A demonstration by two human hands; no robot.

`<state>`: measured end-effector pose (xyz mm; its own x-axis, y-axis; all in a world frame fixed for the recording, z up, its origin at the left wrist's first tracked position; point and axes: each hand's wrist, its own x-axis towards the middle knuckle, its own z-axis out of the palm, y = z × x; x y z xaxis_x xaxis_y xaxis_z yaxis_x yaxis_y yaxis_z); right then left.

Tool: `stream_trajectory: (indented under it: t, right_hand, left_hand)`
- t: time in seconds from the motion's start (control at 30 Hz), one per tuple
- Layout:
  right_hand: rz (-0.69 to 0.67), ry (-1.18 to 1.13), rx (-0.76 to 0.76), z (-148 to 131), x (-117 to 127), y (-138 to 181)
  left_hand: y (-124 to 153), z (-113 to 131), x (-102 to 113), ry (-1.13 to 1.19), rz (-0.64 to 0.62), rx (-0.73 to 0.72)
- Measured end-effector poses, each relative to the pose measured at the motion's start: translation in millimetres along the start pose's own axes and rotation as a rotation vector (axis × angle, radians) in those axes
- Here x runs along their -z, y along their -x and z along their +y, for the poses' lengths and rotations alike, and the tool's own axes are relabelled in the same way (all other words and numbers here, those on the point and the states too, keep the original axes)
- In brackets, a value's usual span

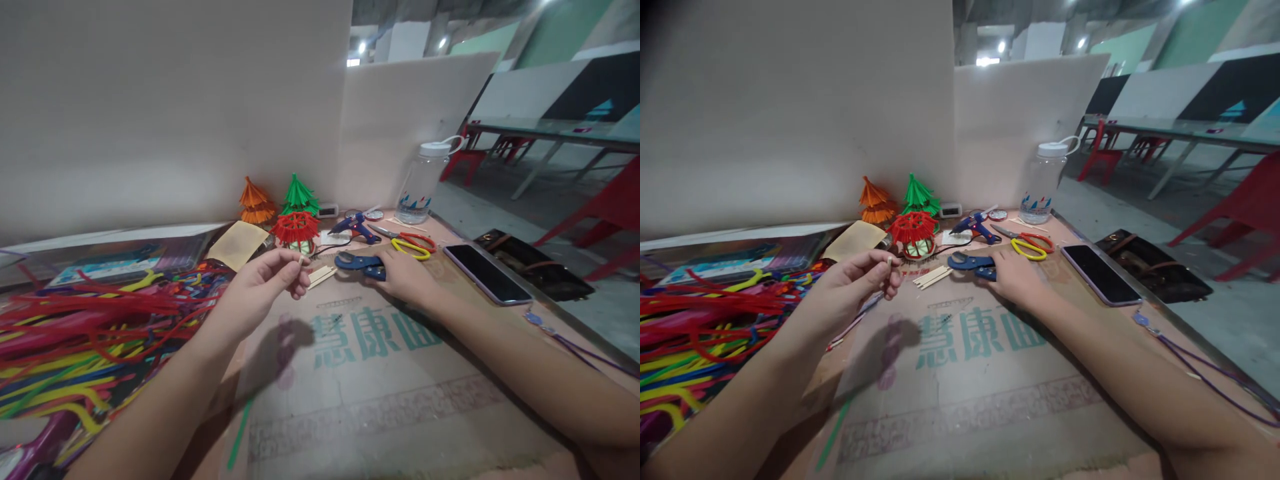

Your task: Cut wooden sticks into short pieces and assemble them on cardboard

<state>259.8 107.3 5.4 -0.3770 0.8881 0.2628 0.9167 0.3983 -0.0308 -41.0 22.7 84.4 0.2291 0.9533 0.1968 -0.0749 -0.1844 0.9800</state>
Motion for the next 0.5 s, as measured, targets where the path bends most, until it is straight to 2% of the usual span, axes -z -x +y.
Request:
stream_trajectory:
  t: [0.07,0.2,0.5]
  right_hand:
    - [-0.058,0.062,-0.086,7,-1,-1]
    - [-0.105,0.15,-0.146,11,0,0]
    - [-0.174,0.154,-0.147,-3,-2,3]
  left_hand:
    - [1,1,-2,-0.014,-0.017,-0.006]
    - [3,1,-4,0.011,-0.053,0.002]
    - [4,-1,-5,0.084,-0.085,0.07]
